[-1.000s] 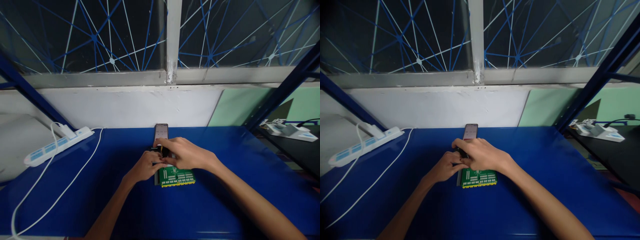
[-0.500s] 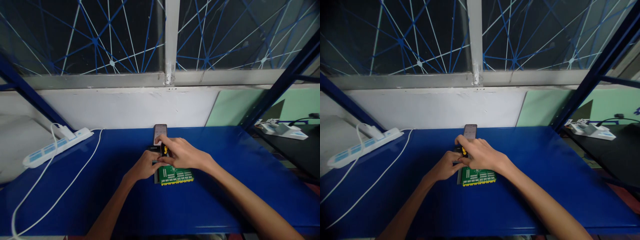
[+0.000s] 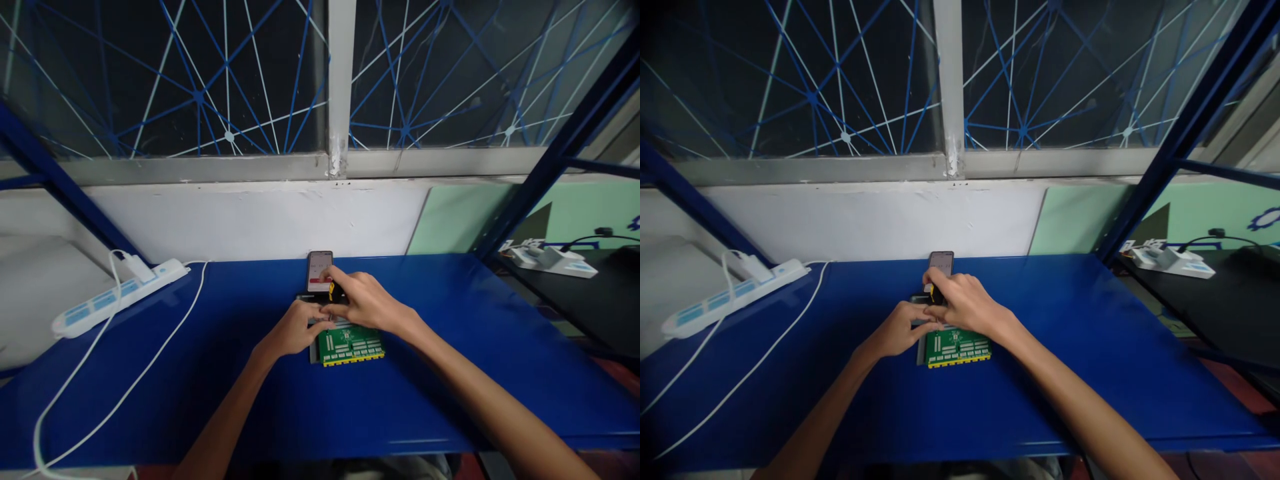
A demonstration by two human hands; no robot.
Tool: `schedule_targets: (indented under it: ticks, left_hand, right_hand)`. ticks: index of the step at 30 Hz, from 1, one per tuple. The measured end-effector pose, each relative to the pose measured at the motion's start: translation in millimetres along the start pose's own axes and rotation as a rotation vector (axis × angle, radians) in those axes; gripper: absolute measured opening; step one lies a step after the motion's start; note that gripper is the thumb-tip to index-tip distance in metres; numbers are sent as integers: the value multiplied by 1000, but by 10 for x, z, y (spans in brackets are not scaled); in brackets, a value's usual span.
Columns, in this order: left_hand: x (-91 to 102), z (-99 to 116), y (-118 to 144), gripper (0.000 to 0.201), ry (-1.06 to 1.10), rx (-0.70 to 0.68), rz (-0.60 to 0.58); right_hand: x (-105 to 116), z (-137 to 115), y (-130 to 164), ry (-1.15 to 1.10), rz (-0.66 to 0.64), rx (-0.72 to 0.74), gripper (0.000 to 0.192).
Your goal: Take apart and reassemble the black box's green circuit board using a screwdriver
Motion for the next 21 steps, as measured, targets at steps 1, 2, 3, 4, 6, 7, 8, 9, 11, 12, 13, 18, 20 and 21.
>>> schedule_targets:
  ticks: [1,2,3,4,6,7,8,9,11,12,13,18,20,21]
  left_hand:
    - [3,-7,0,17,-13,-5,0]
    - [9,-15,0,15,-25,-12,-2]
    - [19,-27,-1,14,-37,-20,-1]
    - [33,-41,-2,14,-51,-27,3]
    - [69,-77,-5,17,-86,-31,17]
    - [86,-97,-4,17,-106,-29,22]
    - [99,-118,-2,16,-128,-24,20]
    - [106,-137,3,14,-150,-20,11]
    - [104,-167,16,13,-189,-29,-20]
    - [97,-177,24,12,-207,-40,-37]
    - [89,-185,32,12,-224,-53,-53]
    - [55,-220,50,16,-278,-45,-77]
    - [48,-229,51,17,-295,-27,-80]
    - [43,-230,52,17,-301,-25,-86]
  right_hand:
    - [6,16,16,-16,3,-12,35]
    - [19,41,36,-47,11,-30,37]
    - [40,78,62,-91,24,-58,39]
    - [69,129,93,-148,43,-92,44]
    - [182,306,171,-249,181,-218,54]
    - [247,427,223,-298,260,-296,57]
    - [314,561,283,-349,338,-363,58]
    - [375,705,348,-369,400,-420,58]
    - [459,1008,485,-355,436,-512,58]
    - [475,1157,554,-329,410,-547,56]
    - [469,1299,621,-293,352,-575,55]
    - [269,1754,885,7,71,-569,43]
    - [165,1796,931,119,18,-553,43]
    - [118,1794,943,168,-7,-555,44]
Point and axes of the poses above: each hand's wrist, its own y-axis away from the middle knuckle, its own x-axis out of the back of the hand, z = x × y, the point moved 4 cm from there along -y, towards the middle knuckle, and after that the axes turned 13 degrees about z, right-handed, at the moved point
